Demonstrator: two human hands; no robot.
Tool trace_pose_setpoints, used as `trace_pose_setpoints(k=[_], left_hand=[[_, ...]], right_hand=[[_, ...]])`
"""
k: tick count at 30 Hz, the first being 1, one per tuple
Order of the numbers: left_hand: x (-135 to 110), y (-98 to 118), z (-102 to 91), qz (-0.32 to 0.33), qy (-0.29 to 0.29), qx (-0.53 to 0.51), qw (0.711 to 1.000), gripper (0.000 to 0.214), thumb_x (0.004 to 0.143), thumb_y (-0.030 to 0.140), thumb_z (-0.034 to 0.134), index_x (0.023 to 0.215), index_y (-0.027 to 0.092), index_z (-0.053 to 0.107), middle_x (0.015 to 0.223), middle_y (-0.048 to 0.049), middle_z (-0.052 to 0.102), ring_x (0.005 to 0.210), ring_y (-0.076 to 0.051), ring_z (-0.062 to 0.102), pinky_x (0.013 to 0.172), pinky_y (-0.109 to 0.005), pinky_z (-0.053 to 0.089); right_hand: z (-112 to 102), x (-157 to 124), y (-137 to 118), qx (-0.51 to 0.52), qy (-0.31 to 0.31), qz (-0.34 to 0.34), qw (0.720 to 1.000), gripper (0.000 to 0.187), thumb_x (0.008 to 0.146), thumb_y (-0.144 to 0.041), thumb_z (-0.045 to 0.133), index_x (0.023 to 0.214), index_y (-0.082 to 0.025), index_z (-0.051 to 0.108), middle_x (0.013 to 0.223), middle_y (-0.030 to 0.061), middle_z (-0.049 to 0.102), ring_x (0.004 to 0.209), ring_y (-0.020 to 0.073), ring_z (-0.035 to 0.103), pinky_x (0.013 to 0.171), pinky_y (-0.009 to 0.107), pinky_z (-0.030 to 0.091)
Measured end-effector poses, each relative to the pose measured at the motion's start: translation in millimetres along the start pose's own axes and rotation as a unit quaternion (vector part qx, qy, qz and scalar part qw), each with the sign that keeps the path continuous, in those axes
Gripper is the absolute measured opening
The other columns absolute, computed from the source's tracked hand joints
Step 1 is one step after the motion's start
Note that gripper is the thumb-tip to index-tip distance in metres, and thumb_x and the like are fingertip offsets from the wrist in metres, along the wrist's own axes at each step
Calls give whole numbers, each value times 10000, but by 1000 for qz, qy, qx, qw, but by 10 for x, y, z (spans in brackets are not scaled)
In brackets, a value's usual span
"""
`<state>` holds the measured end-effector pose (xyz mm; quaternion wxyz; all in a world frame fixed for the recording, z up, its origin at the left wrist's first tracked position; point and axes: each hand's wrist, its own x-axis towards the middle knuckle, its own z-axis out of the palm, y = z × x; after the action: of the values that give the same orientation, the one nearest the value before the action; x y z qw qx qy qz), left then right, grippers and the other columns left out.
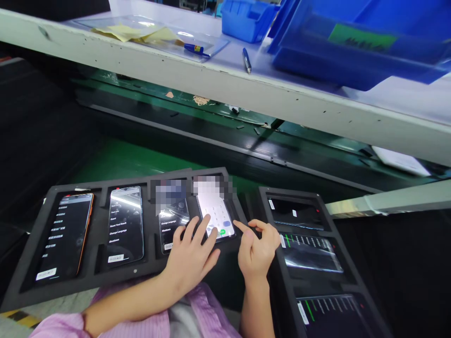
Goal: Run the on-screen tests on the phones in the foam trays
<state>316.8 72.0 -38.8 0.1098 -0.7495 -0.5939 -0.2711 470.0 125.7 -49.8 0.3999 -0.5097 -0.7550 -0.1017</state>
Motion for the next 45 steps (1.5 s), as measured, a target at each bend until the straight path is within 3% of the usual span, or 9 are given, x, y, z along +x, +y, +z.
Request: trace_pose_setpoints(k=[4,10,13,15,21,30,33,39,45], left_hand=[[-82,-118,-168,39,48,-30,998,272,927,303,395,996,223,646,1109,-44,651,1037,-203,519,834,-355,296],[-311,-545,-537,26,92,-21,995,224,912,243,422,829,190,623,850,-57,678,860,-188,567,763,-334,354],[-493,-742,-652,25,149,-25,988,250,841,184,544,603,184,468,541,-3,522,590,-142,440,589,-275,339],[-611,-832,-675,23,179,-54,982,292,803,151,587,565,180,419,483,18,440,524,-121,354,510,-254,281],[-778,-937,-623,-20,218,-148,964,347,840,71,386,519,180,311,425,35,282,441,-101,226,473,-291,148],[-814,-949,-643,-14,216,-186,959,277,756,-2,388,556,181,333,456,25,323,462,-96,267,490,-295,165],[-838,-987,-695,-12,215,-169,962,255,748,-5,383,573,180,359,466,17,345,470,-100,279,491,-295,172],[-921,-1103,-865,-23,216,-110,970,245,760,33,398,570,186,372,451,21,331,455,-110,258,484,-298,169],[-1058,-1202,-1077,-74,194,-48,977,328,846,162,310,521,198,326,427,13,284,426,-127,256,460,-304,188]], right_hand=[[52,-23,27,7,-34,21,999,426,934,-235,310,824,-167,715,882,68,509,808,147,421,834,343,318],[101,10,9,16,-83,12,996,418,946,-246,303,872,-199,712,902,60,518,823,142,434,838,342,305],[117,58,-27,21,-91,-2,996,417,951,-252,297,888,-200,706,900,55,519,826,140,440,841,339,302],[140,81,-36,24,-91,-5,996,416,951,-252,297,887,-200,705,900,53,519,825,138,439,842,335,299],[212,90,-10,12,-122,-21,992,374,943,-247,326,925,-242,700,919,39,509,828,134,425,844,325,288],[194,99,-96,-41,-171,-47,983,399,954,-269,297,935,-265,696,970,52,504,927,161,442,950,416,254],[177,75,-250,-13,-169,-84,982,365,946,-249,312,999,-267,673,978,46,499,931,154,446,975,416,239],[250,31,-629,45,-246,-150,957,334,940,-247,335,1116,-300,614,1054,43,503,1008,152,463,1016,418,231],[342,-9,-939,48,-211,-152,965,347,951,-293,316,1040,-249,648,1020,79,513,1003,182,466,1003,467,255]])
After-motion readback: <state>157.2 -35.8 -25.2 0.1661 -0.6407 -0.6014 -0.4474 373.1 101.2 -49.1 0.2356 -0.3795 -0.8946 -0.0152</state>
